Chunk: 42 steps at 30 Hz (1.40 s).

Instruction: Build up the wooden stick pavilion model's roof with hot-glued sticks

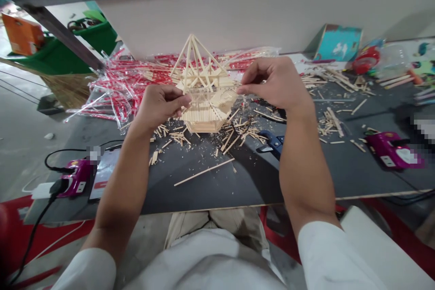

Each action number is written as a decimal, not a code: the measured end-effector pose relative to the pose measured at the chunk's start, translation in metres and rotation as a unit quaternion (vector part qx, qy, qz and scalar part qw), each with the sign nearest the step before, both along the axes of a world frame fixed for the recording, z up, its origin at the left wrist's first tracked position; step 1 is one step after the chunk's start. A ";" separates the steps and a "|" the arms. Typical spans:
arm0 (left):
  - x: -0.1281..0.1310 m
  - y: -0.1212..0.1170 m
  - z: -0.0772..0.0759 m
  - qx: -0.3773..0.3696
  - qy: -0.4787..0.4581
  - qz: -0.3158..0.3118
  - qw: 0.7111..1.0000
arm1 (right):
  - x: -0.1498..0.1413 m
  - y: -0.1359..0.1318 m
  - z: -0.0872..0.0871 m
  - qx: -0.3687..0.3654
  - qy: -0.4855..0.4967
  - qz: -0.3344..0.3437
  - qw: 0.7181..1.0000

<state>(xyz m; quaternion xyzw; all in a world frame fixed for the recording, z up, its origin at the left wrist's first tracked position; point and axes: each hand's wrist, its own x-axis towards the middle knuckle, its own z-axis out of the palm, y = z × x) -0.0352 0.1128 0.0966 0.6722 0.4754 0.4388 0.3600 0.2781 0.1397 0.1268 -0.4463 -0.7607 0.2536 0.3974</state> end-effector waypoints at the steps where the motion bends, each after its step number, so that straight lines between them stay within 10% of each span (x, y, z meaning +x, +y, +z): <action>1: 0.001 0.000 0.000 0.002 -0.004 0.001 1.000 | 0.000 0.000 0.000 0.002 -0.002 -0.001 1.000; 42: 0.003 0.008 -0.012 0.030 -0.028 -0.006 0.999 | 0.004 0.007 -0.005 0.009 0.043 -0.001 0.999</action>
